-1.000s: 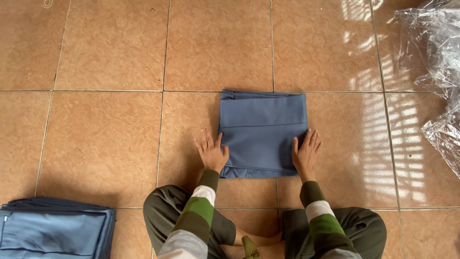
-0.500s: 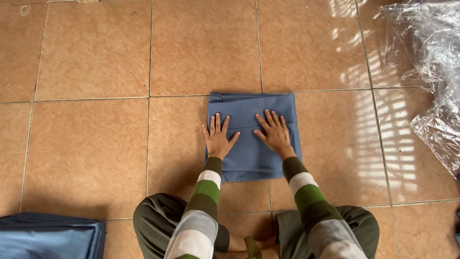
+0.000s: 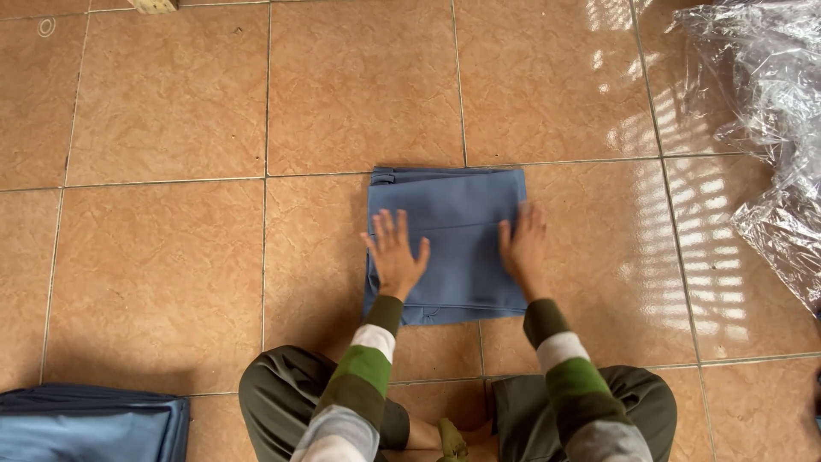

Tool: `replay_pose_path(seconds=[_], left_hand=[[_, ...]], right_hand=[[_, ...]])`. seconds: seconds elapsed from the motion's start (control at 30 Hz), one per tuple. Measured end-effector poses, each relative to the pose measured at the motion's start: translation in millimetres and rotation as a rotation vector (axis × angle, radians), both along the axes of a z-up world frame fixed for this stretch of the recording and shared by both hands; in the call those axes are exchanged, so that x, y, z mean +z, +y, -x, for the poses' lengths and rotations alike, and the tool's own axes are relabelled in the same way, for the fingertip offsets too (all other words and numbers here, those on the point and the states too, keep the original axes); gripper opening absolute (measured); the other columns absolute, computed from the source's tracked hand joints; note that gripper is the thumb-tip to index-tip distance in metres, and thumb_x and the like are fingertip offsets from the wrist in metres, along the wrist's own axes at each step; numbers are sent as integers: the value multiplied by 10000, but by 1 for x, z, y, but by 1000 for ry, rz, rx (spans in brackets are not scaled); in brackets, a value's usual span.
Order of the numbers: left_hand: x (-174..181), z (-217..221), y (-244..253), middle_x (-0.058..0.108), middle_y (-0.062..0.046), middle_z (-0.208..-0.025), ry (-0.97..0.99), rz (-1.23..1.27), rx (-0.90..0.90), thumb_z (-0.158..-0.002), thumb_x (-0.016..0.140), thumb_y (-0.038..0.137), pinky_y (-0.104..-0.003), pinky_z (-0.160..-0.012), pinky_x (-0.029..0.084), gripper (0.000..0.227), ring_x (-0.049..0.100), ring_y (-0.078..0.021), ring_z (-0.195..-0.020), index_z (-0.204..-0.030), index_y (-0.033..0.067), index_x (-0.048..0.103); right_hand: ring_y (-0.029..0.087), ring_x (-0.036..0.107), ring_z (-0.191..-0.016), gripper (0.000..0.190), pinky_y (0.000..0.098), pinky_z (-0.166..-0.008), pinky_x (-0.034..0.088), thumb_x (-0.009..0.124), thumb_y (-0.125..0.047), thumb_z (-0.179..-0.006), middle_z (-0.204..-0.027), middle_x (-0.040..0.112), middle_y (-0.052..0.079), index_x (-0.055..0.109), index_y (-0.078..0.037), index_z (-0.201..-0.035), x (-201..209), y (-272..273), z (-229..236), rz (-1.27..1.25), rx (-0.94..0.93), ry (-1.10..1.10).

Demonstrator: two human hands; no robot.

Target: Folding blue trousers into neat rectangles on the floor of a factory.

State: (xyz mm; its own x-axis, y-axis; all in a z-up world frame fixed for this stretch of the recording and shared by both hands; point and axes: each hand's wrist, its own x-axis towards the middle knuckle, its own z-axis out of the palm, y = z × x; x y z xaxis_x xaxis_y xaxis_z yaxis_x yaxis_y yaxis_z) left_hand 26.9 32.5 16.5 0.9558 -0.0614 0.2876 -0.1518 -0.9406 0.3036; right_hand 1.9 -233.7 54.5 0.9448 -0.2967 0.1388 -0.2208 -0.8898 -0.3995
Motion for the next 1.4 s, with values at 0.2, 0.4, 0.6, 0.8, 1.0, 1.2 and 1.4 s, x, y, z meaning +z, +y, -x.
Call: replay_pose_path(seconds=[0.2, 0.4, 0.6, 0.8, 1.0, 1.2, 1.4], left_hand=[[-19, 54, -21, 220, -137, -1679, 156, -84, -211, -932, 442, 633, -662, -1196, -9, 803, 168, -300, -1555, -1624, 282, 236], [-4, 49, 27, 182, -84, -1695, 249, -159, -165, -908, 367, 794, -570, -1227, -54, 867, 133, -237, -1565, -1614, 306, 247], [-9, 66, 30, 179, -154, -1685, 324, -124, -5, -930, 413, 716, -536, -1251, 6, 843, 162, -308, -1555, -1605, 229, 278], [12, 74, -10, 259, -242, -1635, 497, 301, 79, -889, 600, 546, -487, -1183, 342, 648, 286, -377, -1513, -1387, 132, 574], [47, 34, -26, 481, -280, -1467, 938, 1167, 175, -961, 566, 706, -585, -816, 588, 826, 560, -400, -1288, -1427, 24, 526], [99, 34, -10, 447, -294, -1500, 973, 1446, 146, -1008, 598, 505, -636, -1003, 463, 698, 451, -423, -1403, -1461, -9, 464], [102, 33, 4, 481, -228, -1516, 1015, 1666, 164, -1044, 457, 545, -619, -1105, 370, 666, 432, -376, -1433, -1502, 61, 460]], right_hand=[[217, 226, -1552, 660, 537, -1252, 43, 384, -609, -1024, -1681, 283, 60, 319, -324, -1616, -16, 64, 56, 262, 339, 144], [252, 166, -1570, 694, 501, -1272, 77, 356, -709, -989, -1711, 200, 51, 299, -394, -1605, 1, 38, 58, 206, 196, 236], [413, 579, -1245, 1211, 512, -1036, 480, 767, -782, -677, -1336, 572, 241, 343, -65, -1557, -29, 2, 45, -119, -254, 137], [474, 532, -1296, 1091, 660, -1018, 449, 994, -395, -657, -1422, 533, 274, 422, -89, -1534, -8, -35, -6, -1175, -532, 459], [481, 373, -1429, 1133, 704, -1130, 292, 907, -428, -745, -1568, 348, 277, 253, -62, -1594, 0, -89, -45, -1376, -456, 521], [423, 575, -1251, 596, 587, -994, 487, 796, -311, -936, -1352, 605, 223, 557, -104, -1442, 168, -76, -66, -1033, -179, -54], [481, 703, -934, 438, 576, -776, 564, 731, 9, -779, -1027, 716, 261, 704, -1, -1216, 230, -22, -58, 89, 393, -283]])
